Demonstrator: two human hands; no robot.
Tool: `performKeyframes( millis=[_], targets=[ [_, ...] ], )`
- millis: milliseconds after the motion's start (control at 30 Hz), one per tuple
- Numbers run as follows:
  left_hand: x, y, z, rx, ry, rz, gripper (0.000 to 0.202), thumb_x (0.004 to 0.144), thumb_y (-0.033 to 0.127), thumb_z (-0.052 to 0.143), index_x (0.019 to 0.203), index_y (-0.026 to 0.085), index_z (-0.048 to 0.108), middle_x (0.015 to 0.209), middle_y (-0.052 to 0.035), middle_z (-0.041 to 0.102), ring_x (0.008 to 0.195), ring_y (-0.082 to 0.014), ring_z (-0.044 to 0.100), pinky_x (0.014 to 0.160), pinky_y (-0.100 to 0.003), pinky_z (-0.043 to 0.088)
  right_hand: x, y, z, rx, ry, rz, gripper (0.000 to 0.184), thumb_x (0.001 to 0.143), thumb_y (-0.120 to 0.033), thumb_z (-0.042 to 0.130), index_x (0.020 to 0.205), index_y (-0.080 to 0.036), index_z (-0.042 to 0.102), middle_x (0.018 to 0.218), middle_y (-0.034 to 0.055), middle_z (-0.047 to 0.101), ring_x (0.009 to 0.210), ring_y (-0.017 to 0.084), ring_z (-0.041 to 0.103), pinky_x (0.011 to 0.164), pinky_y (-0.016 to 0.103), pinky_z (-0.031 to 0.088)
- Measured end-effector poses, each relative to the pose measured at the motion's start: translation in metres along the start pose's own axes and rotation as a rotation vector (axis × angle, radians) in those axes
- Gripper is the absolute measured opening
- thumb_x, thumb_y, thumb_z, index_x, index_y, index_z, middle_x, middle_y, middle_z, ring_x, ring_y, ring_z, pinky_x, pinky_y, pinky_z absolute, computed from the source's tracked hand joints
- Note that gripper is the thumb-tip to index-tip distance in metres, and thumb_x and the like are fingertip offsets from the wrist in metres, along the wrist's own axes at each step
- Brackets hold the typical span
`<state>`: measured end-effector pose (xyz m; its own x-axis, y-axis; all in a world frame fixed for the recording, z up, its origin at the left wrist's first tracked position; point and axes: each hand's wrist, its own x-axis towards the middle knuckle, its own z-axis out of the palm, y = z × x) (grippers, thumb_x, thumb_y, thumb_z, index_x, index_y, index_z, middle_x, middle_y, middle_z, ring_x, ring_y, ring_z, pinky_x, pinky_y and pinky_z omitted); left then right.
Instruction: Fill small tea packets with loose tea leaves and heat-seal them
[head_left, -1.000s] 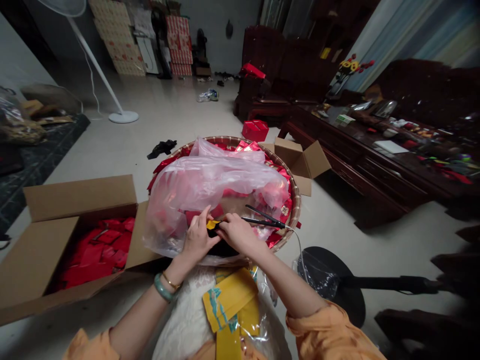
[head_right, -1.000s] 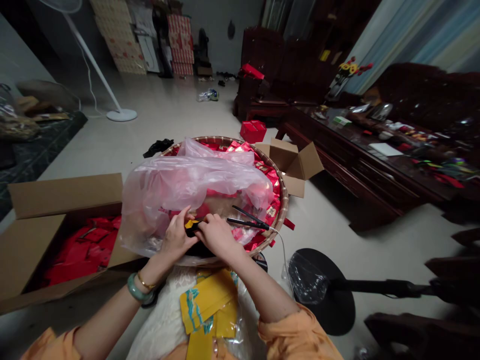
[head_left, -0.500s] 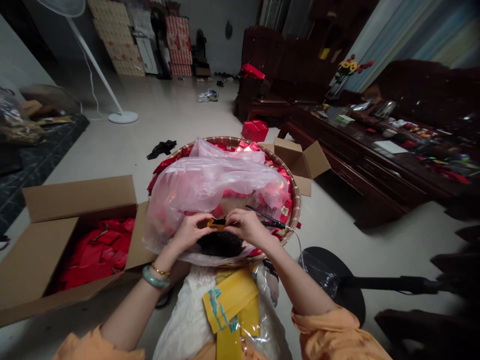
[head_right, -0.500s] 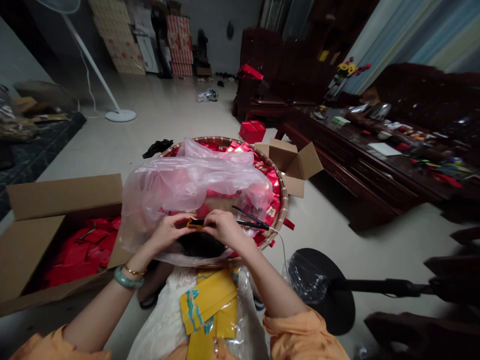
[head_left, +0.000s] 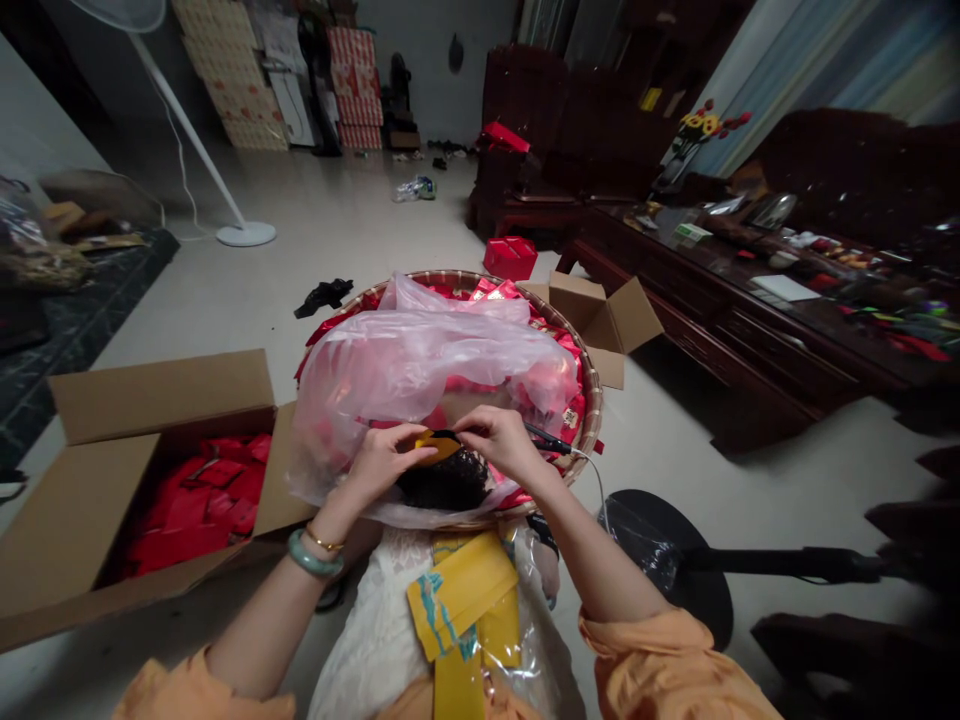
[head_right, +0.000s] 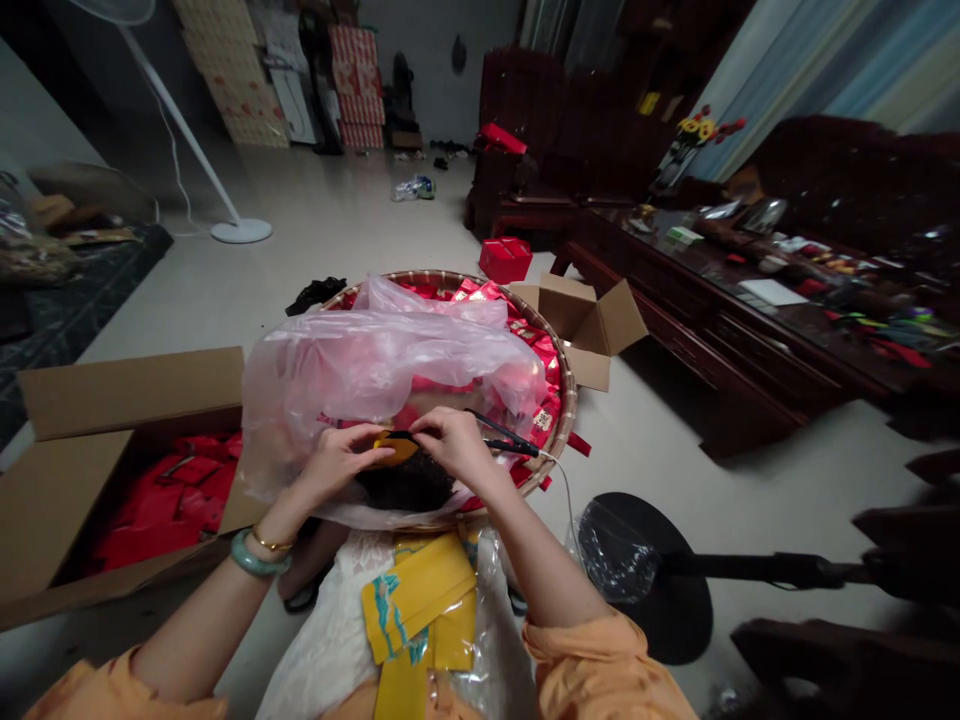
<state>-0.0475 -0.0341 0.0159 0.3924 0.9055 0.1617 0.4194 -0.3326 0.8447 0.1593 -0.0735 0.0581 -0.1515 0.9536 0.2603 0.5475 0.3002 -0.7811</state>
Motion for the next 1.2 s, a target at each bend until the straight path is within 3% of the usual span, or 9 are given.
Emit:
performKeyframes(
  millis=[200,300,433,600,733,833,1000,1100,1200],
  targets=[
    [0.003,-0.011,-0.003,-0.19,0.094,-0.111,0.041,0.066,0.046,0.071,0.091,0.014,0.07,0.088,-0.007,0.074,0.076,-0.0211,0.067,0.071,-0.031,0.054,-0.01,0.015,-0.018,0.218,0.146,0.228,0.014,0.073,-0.025,0.061,0.079,-0.016,0.07,0.07,0.0034,0.068,0.059,0.014,0.063,0.056,0.025,0.051],
    [0.006,-0.006,-0.002,-0.311,0.104,-0.154,0.045,0.065,0.05,0.07,0.09,0.013,0.069,0.089,-0.0072,0.074,0.078,-0.0218,0.067,0.072,-0.032,0.055,-0.015,0.017,-0.018,0.141,0.064,0.215,0.017,0.071,-0.027,0.065,0.084,-0.016,0.07,0.075,0.0041,0.069,0.065,0.014,0.063,0.06,0.025,0.051],
    [0.009,0.004,0.001,-0.444,0.06,-0.222,0.048,0.062,0.052,0.072,0.089,0.012,0.068,0.086,-0.0071,0.073,0.078,-0.0225,0.067,0.07,-0.031,0.055,-0.009,0.01,0.001,0.07,0.058,0.135,0.049,0.068,-0.033,0.073,0.113,-0.018,0.062,0.094,0.0064,0.067,0.066,0.012,0.058,0.062,0.024,0.049],
    [0.011,0.011,0.007,-0.603,-0.021,-0.326,0.048,0.062,0.048,0.073,0.093,0.012,0.067,0.085,-0.0068,0.072,0.077,-0.0216,0.067,0.067,-0.029,0.054,0.011,0.008,0.028,0.322,0.099,0.233,0.024,0.071,-0.037,0.068,0.081,-0.015,0.068,0.07,0.0026,0.065,0.059,0.012,0.057,0.053,0.022,0.046],
    [0.004,0.013,0.014,-0.701,-0.13,-0.394,0.059,0.064,0.047,0.074,0.109,0.012,0.06,0.093,-0.0094,0.072,0.079,-0.0221,0.068,0.069,-0.031,0.054,0.018,0.017,0.033,0.604,0.171,0.404,0.029,0.063,-0.042,0.07,0.069,-0.015,0.064,0.057,0.0003,0.062,0.049,0.012,0.055,0.048,0.023,0.048],
    [-0.002,0.015,0.018,-0.697,-0.27,-0.444,0.057,0.061,0.04,0.077,0.107,0.011,0.06,0.093,-0.0102,0.071,0.072,-0.0206,0.068,0.066,-0.032,0.055,0.017,0.026,0.032,0.662,0.217,0.435,0.032,0.061,-0.045,0.07,0.069,-0.016,0.06,0.058,-0.0006,0.061,0.049,0.012,0.056,0.049,0.024,0.049],
    [-0.004,0.019,0.018,-0.585,-0.36,-0.448,0.042,0.062,0.038,0.076,0.092,0.011,0.062,0.078,-0.0055,0.07,0.061,-0.0164,0.065,0.058,-0.028,0.052,0.018,0.032,0.029,0.348,0.181,0.313,0.034,0.071,-0.049,0.061,0.082,-0.017,0.062,0.07,-0.0003,0.063,0.059,0.011,0.055,0.053,0.021,0.043],
    [-0.003,0.021,0.019,-0.466,-0.426,-0.393,0.039,0.061,0.036,0.076,0.089,0.011,0.063,0.073,-0.0021,0.067,0.063,-0.0166,0.064,0.059,-0.027,0.051,0.021,0.03,0.029,0.079,0.162,0.241,0.035,0.074,-0.051,0.061,0.069,-0.016,0.062,0.06,-0.0028,0.058,0.056,0.009,0.05,0.051,0.019,0.035],
    [-0.003,0.021,0.019,-0.403,-0.452,-0.331,0.042,0.058,0.032,0.077,0.092,0.012,0.063,0.078,-0.0021,0.068,0.069,-0.0177,0.064,0.064,-0.028,0.051,0.022,0.028,0.031,-0.018,0.198,0.202,0.041,0.076,-0.052,0.061,0.056,-0.016,0.055,0.048,-0.0056,0.045,0.048,0.007,0.04,0.048,0.021,0.026]
  ],
)
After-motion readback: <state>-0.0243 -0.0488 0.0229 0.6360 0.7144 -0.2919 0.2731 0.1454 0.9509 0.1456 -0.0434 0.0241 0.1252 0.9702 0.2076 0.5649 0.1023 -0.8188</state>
